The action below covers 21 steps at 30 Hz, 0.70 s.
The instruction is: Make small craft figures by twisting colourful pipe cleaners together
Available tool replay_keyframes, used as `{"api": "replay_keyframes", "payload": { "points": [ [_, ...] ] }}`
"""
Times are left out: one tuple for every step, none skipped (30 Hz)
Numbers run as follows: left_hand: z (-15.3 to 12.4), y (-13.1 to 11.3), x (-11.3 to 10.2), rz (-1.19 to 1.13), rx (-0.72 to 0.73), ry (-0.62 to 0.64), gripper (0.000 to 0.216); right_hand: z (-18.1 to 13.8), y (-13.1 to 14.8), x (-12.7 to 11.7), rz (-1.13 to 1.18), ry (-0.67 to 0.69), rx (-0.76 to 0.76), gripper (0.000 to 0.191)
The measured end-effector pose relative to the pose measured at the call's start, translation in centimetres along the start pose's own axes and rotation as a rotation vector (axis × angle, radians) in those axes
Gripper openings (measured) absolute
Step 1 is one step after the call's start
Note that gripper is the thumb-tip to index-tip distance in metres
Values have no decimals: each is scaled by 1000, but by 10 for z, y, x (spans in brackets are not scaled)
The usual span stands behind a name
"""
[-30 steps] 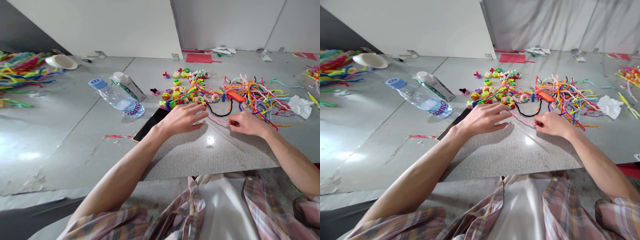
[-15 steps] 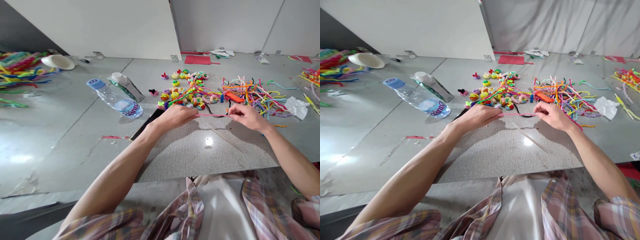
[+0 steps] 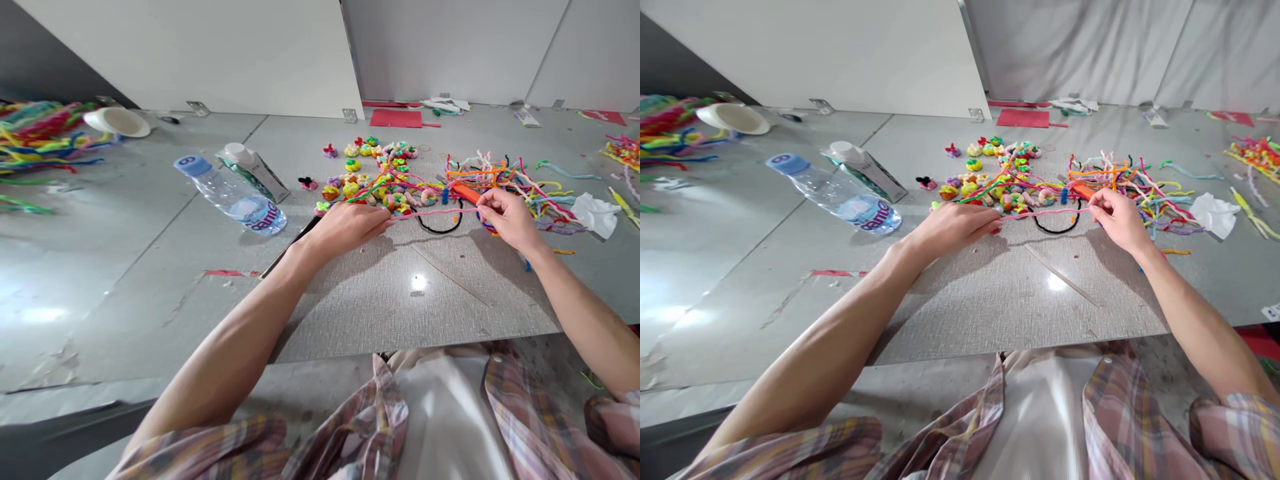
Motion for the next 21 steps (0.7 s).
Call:
{"api": "replay_keyframes", "payload": {
  "points": [
    [0, 0, 0, 18, -3, -14, 44, 0, -1, -1, -16, -8, 8, 24],
    [0, 0, -1, 34, -6, -28, 44, 0, -3, -2, -28, -15, 15, 25],
    [0, 0, -1, 48, -7, -40, 44, 0, -4, -3, -38, -21, 22, 25],
    [0, 0, -2, 57, -6, -49, 43, 0, -5, -3, -47, -24, 29, 25],
    [0, -1, -2, 63, -4, -55, 42, 0, -6, -3, -56, -28, 37, 25],
    [0, -2, -3, 67, -1, -59, 41, 0, -6, -3, -63, -30, 44, 23],
    [0, -3, -4, 68, 0, -62, 40, 0, -6, -4, -73, -35, 50, 21],
    [0, -4, -4, 67, -1, -66, 39, -1, -6, -4, -85, -41, 56, 18],
    [0, -4, -5, 65, -3, -71, 38, -1, -6, -4, -98, -49, 61, 16],
    [-1, -5, -6, 63, -6, -77, 37, -1, -6, -5, -110, -59, 65, 13],
    [-1, -6, -7, 61, -9, -85, 36, -2, -6, -5, -119, -68, 68, 11],
    [-1, -6, -8, 61, -9, -93, 35, -2, -5, -5, -127, -75, 72, 11],
    [-1, -7, -8, 63, -4, -102, 35, -2, -5, -6, -134, -78, 74, 11],
    [-1, -9, -9, 65, 5, -110, 35, -3, -5, -5, -142, -77, 74, 11],
    [0, -10, -9, 67, 16, -115, 35, -3, -5, -5, -154, -74, 71, 11],
    [0, -11, -9, 68, 27, -118, 36, -3, -5, -5, -175, -66, 64, 11],
    [0, -12, -9, 69, 37, -117, 36, -4, -5, -4, -206, -56, 52, 10],
    [0, -13, -8, 70, 45, -112, 37, -4, -5, -3, -246, -45, 36, 10],
    [0, -13, -8, 71, 50, -105, 38, -5, -5, -2, -291, -33, 21, 9],
    [1, -14, -7, 71, 56, -97, 39, -5, -5, -1, -337, -21, 9, 9],
    [1, -14, -6, 69, 62, -90, 39, -6, -5, 0, -379, -10, 4, 8]
  ]
}}
Point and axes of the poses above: each hand's wrist, its own z-axis towards the middle knuckle, its own x-axis out of the palm, y = z × x, the point moved 5 cm from there along z, towards the middle knuckle, and after that the axes turned 8 degrees about z, right-handed, at the moved point
